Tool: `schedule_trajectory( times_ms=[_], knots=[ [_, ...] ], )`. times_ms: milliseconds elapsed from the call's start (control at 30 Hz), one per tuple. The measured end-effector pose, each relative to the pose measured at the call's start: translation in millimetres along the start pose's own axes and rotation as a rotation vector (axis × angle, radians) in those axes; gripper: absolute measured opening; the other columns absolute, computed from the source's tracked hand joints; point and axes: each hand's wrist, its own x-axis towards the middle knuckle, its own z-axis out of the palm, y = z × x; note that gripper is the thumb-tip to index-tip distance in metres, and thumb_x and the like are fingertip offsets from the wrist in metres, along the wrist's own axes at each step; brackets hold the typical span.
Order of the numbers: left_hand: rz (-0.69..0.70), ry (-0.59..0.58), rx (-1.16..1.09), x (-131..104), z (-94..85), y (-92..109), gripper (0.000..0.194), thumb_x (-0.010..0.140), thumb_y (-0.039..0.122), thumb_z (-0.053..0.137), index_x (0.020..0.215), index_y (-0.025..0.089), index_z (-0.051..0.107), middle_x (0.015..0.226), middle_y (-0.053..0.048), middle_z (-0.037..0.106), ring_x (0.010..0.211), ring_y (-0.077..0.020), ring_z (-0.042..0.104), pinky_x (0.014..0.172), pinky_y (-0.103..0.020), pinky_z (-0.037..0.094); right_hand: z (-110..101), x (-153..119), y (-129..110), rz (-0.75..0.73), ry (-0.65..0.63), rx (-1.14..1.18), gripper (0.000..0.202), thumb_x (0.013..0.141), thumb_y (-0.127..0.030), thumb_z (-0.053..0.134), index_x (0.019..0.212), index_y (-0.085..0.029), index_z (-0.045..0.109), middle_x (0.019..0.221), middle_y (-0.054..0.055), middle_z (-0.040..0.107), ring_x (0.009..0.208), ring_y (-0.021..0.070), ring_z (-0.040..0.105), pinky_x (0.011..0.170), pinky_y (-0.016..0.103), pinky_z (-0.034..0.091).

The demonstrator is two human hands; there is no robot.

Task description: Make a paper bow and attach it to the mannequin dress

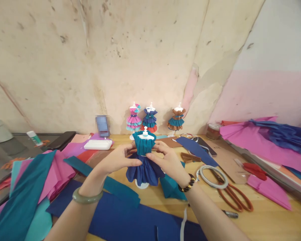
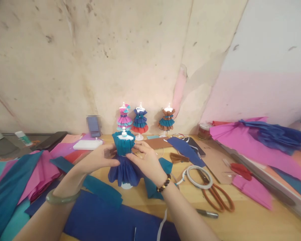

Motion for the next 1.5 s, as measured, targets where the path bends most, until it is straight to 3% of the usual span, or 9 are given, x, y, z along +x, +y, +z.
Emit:
schedule_trajectory(
  times_ms=[133,300,467,667,867,1000,1100,1233,1500],
  knots=[
    [-0.045,0.043,-0.001,-2,-2.3,0,0.039,0.076,0.035,0.069,0.112,0.019,0.069,0.1,-0.01,0.072,0.089,-0.0243,0.066,0.079,-0.034,0.051,3,0,3,0.001,0.026,-0.002,0.013,0.083,-0.03,0.065,0.085,-0.02,0.073,0.1,0.006,0.063,0.097,0.0199,0.061,0.09,0.034,0.046],
    [-0.056,0.213,0.088,3,5.1,-8,0.031,0.077,0.041,0.067,0.091,0.014,0.074,0.077,-0.005,0.071,0.064,-0.0161,0.06,0.056,-0.024,0.045,5,-1,6,-0.068,0.04,-0.111,0.017,0.089,-0.028,0.058,0.08,-0.019,0.069,0.098,0.007,0.062,0.098,0.0203,0.059,0.089,0.034,0.046],
    [0.026,0.269,0.126,9,8.1,-13,0.03,0.074,0.041,0.069,0.078,0.012,0.072,0.071,-0.003,0.069,0.069,-0.0183,0.061,0.063,-0.026,0.049,7,-4,4,-0.17,0.079,-0.393,0.019,0.092,-0.027,0.052,0.086,-0.019,0.067,0.102,0.009,0.063,0.1,0.0239,0.055,0.091,0.041,0.044],
    [0.024,0.274,0.117,9,8.4,-13,0.031,0.074,0.042,0.069,0.086,0.013,0.074,0.074,-0.005,0.072,0.073,-0.0215,0.065,0.063,-0.028,0.053,5,-5,1,-0.082,0.184,-0.336,0.024,0.091,-0.031,0.055,0.111,-0.019,0.062,0.112,0.011,0.061,0.108,0.0245,0.055,0.095,0.042,0.046],
    [0.061,0.275,0.111,10,13.9,-12,0.03,0.074,0.039,0.069,0.088,0.014,0.075,0.079,-0.005,0.074,0.077,-0.0228,0.067,0.069,-0.031,0.054,10,-10,-14,-0.177,0.177,-0.488,0.031,0.094,-0.032,0.048,0.12,-0.017,0.058,0.116,0.014,0.059,0.111,0.0269,0.054,0.097,0.045,0.045],
    [0.076,0.289,0.166,10,15.6,-15,0.025,0.078,0.037,0.065,0.085,0.015,0.074,0.06,-0.003,0.07,0.076,-0.024,0.068,0.069,-0.033,0.055,13,-14,-23,-0.153,0.146,-0.579,0.043,0.093,-0.038,0.047,0.129,-0.014,0.051,0.12,0.018,0.057,0.114,0.0311,0.051,0.096,0.05,0.044],
    [0.096,0.276,0.2,10,14.4,-16,0.023,0.08,0.036,0.063,0.087,0.016,0.074,0.053,-0.002,0.066,0.077,-0.0246,0.069,0.071,-0.033,0.055,11,-13,-27,-0.131,0.124,-0.532,0.039,0.094,-0.037,0.046,0.127,-0.016,0.052,0.117,0.015,0.058,0.112,0.0288,0.052,0.096,0.047,0.044],
    [0.136,0.287,0.249,11,14.6,-16,0.024,0.08,0.035,0.063,0.092,0.017,0.074,0.065,-0.003,0.072,0.085,-0.0253,0.068,0.076,-0.034,0.055,8,-11,-27,-0.109,0.129,-0.429,0.029,0.095,-0.033,0.045,0.119,-0.02,0.056,0.115,0.011,0.059,0.11,0.0251,0.054,0.097,0.042,0.045],
    [0.128,0.327,0.276,11,22.2,-13,0.022,0.081,0.032,0.061,0.091,0.018,0.075,0.052,0.0,0.066,0.078,-0.0238,0.069,0.071,-0.032,0.056,9,-12,-28,-0.093,0.153,-0.383,0.033,0.093,-0.034,0.049,0.121,-0.018,0.056,0.116,0.013,0.06,0.111,0.0275,0.053,0.096,0.044,0.043]
  ],
)
